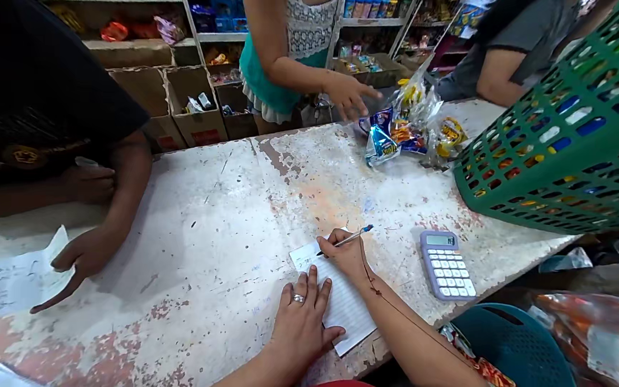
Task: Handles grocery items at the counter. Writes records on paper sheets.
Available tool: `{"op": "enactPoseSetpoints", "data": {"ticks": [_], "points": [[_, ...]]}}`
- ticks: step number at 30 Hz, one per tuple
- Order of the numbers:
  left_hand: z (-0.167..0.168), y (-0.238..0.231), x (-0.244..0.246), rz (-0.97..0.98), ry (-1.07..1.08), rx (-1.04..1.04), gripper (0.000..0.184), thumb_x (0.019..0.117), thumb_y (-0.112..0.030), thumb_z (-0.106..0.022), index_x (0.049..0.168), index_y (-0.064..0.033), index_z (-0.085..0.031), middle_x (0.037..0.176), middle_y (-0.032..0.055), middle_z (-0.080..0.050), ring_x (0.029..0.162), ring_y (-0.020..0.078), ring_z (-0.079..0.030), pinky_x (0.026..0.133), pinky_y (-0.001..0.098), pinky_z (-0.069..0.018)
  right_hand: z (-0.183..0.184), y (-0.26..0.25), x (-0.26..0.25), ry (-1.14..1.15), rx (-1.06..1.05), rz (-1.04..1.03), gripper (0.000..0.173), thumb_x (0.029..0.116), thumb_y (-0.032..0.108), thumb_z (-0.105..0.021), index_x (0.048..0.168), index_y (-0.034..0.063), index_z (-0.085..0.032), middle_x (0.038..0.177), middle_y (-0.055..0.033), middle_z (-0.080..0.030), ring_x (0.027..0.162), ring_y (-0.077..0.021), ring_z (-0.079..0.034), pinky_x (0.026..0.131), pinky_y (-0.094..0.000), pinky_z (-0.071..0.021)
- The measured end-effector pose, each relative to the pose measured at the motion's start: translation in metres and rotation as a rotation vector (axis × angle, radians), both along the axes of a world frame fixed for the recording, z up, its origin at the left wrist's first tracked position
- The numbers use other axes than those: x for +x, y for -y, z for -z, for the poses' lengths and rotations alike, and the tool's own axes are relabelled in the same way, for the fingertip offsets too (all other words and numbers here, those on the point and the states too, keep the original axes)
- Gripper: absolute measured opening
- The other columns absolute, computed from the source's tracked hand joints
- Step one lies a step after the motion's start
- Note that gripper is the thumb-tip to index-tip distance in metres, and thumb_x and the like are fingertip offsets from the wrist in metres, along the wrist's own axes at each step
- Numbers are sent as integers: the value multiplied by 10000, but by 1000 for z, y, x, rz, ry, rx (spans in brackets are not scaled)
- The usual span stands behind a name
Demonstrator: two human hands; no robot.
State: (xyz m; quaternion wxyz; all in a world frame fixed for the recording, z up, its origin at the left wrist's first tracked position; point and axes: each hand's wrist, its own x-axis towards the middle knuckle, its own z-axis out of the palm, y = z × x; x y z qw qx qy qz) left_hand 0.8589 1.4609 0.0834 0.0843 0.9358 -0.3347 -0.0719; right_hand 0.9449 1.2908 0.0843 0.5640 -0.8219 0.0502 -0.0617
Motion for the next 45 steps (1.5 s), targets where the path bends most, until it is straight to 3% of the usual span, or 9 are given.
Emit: {"op": "enactPoseSetpoints", "data": {"ticks": [9, 19, 33, 42, 45], "points": [[8, 0, -2, -11, 99, -54, 937, 895, -791, -401, 1525, -103, -485, 1599, 233, -389, 1402, 430, -481, 1049, 616, -441, 0, -1, -1, -24, -124, -36, 329, 889, 153, -696, 617, 133, -512, 553, 88, -485, 512, 23, -466, 522, -169, -401], [5, -1, -1, -5, 91, -41, 938, 899, -792, -384, 1533, -106, -474, 1607, 233, -376, 1406, 431, -475, 1054, 606, -437, -1, 3, 0, -51, -166, -66, 351, 885, 163, -696, 601, 138, -492, 546, 97, -445, 507, 29, -416, 511, -170, -347], [7, 0, -2, -5, 116, -30, 935, 905, -794, -361, 1531, -111, -479, 1604, 230, -383, 1402, 419, -485, 1055, 600, -438, 2, 2, 1, -23, -149, -2, 357, 900, 136, -694, 607, 123, -490, 535, 84, -448, 500, 24, -424, 512, -174, -356], [5, 0, -1, -7, 52, -28, 934, 910, -783, -391, 1556, -110, -439, 1629, 226, -339, 1437, 426, -437, 1086, 611, -406, 4, 3, 0, 26, -97, 39, 316, 909, 133, -701, 637, 108, -543, 548, 68, -508, 508, 17, -484, 520, -174, -415], [3, 0, -3, -8, 37, -21, 952, 907, -785, -398, 1552, -86, -437, 1627, 240, -332, 1444, 433, -426, 1097, 612, -401, 4, 2, -1, 9, -107, 34, 337, 906, 120, -689, 622, 119, -508, 544, 76, -469, 506, 15, -442, 514, -182, -371]]}}
